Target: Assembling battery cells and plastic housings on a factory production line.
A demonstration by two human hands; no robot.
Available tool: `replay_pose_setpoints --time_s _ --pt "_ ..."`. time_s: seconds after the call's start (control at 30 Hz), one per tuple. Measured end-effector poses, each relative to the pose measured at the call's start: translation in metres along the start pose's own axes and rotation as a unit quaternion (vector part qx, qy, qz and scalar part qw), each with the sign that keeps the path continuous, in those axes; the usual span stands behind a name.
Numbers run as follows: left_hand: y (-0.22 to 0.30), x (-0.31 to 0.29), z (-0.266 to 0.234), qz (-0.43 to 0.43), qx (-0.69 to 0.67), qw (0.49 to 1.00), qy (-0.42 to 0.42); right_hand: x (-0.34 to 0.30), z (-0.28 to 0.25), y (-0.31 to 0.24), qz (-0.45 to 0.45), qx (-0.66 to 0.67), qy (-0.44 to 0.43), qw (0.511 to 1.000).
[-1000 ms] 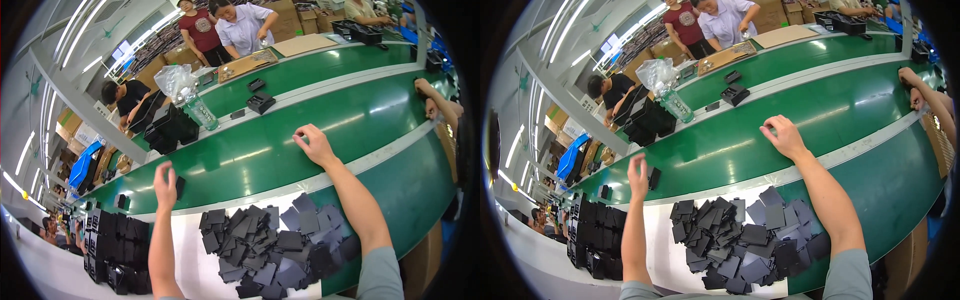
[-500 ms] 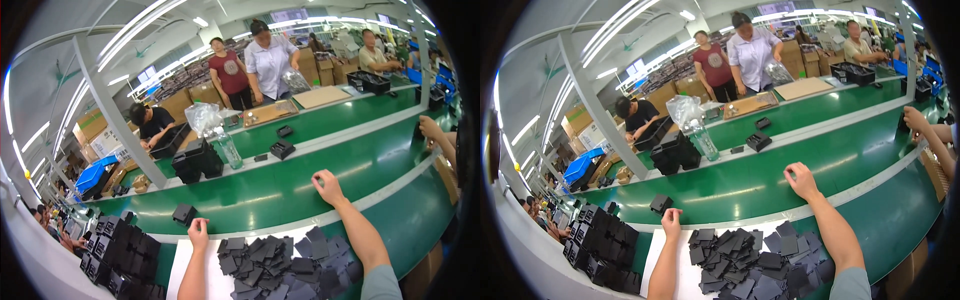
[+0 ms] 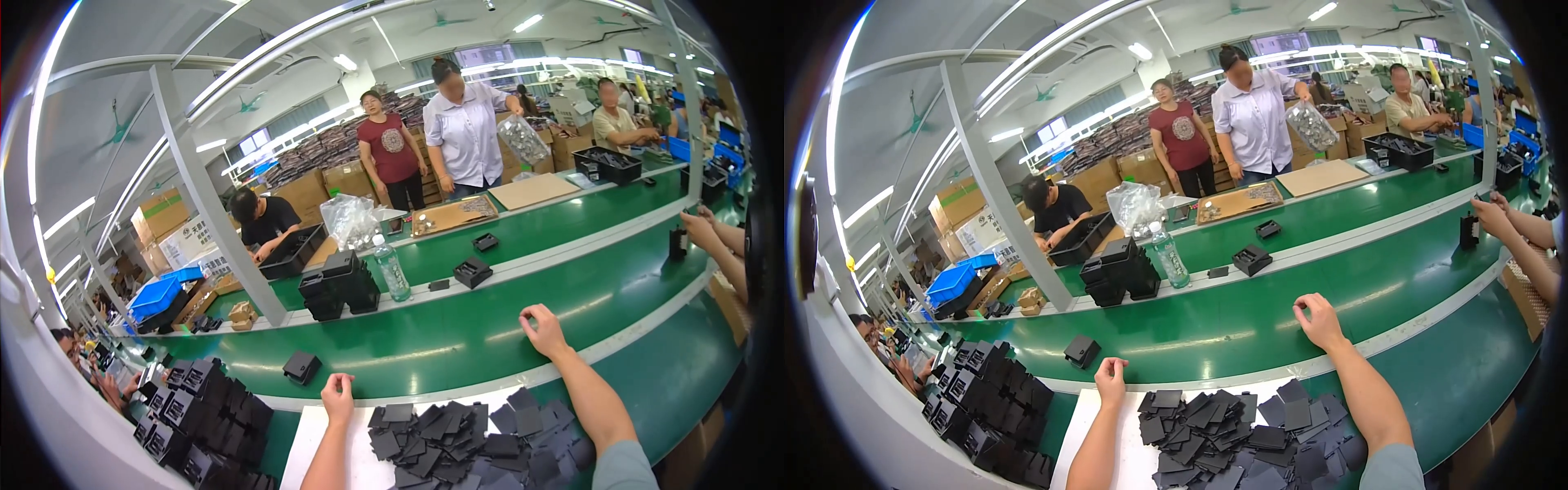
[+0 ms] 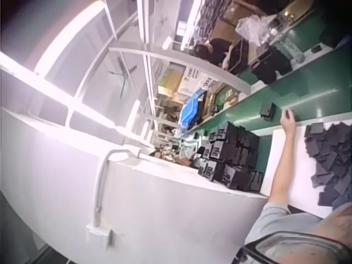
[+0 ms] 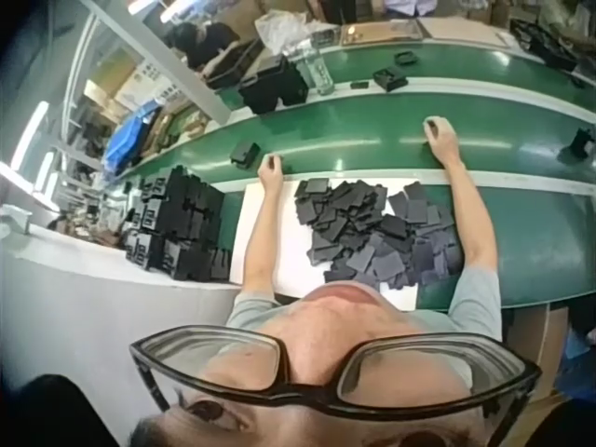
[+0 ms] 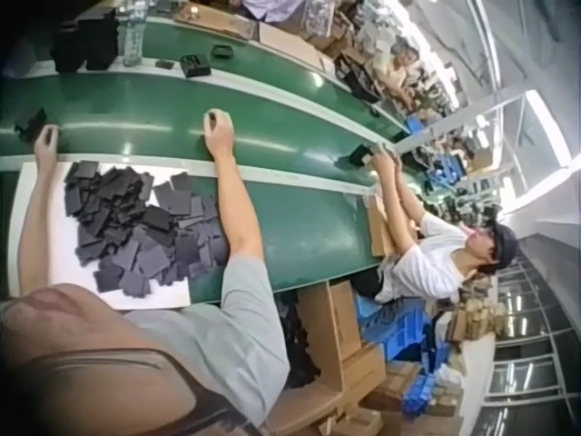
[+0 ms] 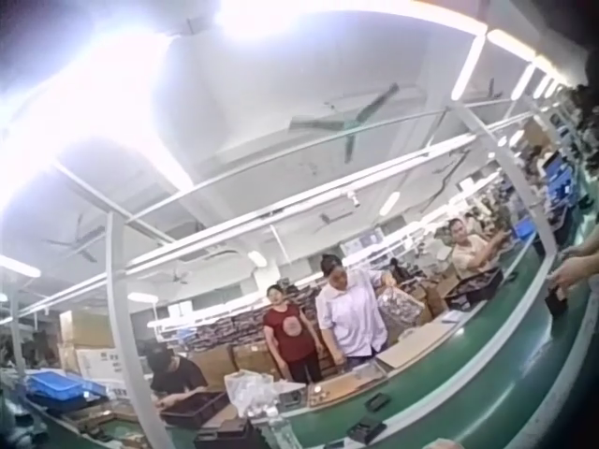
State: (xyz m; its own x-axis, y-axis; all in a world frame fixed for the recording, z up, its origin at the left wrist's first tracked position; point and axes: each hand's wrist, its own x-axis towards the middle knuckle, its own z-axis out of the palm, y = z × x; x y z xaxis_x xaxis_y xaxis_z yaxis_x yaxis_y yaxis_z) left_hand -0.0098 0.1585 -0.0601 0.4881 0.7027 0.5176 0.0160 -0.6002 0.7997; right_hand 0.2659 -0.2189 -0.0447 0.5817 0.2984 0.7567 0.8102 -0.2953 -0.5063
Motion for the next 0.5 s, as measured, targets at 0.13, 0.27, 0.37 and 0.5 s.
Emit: replay_pose_setpoints --time_s 0.13,0.27,0.37,0.5 --pt "-0.001 -0.004 -0.002 0.004 -0.005 1.000 0.006 -0.003 0.001 -0.003 0.021 0.033 0.020 0.999" --pt "0.001 -0.004 -0.002 -0.006 0.008 1.000 -0.002 -0.006 -0.002 0.005 0.029 0.007 0.000 1.000" --pt "-0.002 0.000 0.005 -0.005 0.020 1.000 -0.014 -0.008 -0.002 0.017 0.004 -0.002 -0.003 1.000" --pt "-0.017 0.002 0.001 0.006 -0.013 1.000 -0.009 0.000 0.004 0.012 -0.003 0.004 -0.006 1.000"
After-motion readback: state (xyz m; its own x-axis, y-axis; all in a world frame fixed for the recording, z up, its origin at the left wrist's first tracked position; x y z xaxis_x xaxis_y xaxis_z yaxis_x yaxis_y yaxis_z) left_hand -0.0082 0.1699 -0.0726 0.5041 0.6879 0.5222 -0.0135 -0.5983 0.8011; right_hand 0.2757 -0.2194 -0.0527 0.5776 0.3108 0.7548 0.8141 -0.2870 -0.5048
